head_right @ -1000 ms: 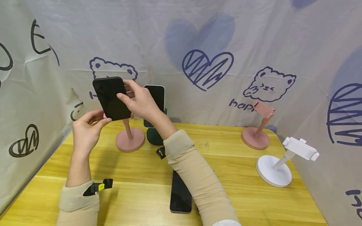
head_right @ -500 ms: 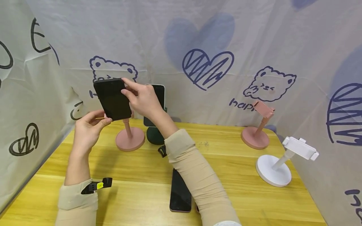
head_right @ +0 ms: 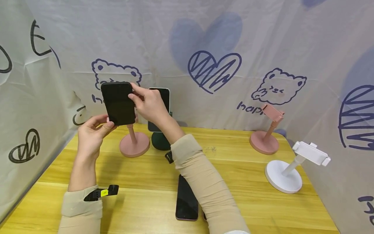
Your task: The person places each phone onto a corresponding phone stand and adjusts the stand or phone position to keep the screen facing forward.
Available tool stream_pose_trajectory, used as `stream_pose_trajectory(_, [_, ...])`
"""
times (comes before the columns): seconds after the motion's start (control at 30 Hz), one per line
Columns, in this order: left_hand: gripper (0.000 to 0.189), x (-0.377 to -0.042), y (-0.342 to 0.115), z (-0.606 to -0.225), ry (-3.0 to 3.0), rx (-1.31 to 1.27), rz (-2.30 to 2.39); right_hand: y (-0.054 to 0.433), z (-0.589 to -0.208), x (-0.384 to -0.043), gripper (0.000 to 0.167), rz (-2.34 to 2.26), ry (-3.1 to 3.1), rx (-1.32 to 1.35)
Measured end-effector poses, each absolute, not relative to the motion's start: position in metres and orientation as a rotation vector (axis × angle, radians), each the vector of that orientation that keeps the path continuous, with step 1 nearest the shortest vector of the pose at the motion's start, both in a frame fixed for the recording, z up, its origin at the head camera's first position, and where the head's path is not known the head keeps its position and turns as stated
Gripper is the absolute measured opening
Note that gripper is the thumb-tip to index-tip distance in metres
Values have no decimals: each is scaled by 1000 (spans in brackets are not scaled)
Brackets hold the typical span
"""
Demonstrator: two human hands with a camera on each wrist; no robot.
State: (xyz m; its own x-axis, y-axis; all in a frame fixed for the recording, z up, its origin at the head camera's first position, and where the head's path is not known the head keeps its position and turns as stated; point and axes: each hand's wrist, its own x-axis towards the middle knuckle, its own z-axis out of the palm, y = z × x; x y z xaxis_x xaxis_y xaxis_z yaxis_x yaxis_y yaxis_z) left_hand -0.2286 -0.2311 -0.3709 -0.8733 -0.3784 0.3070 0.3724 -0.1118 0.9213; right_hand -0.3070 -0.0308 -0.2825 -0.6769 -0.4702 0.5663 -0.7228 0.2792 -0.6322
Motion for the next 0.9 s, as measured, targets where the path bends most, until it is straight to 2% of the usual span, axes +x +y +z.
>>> stream_pose_trajectory(0.9, [27, -230, -233, -373, -1595, 37, -2119, -29, -287, -306, 46, 1200, -2320, 1162])
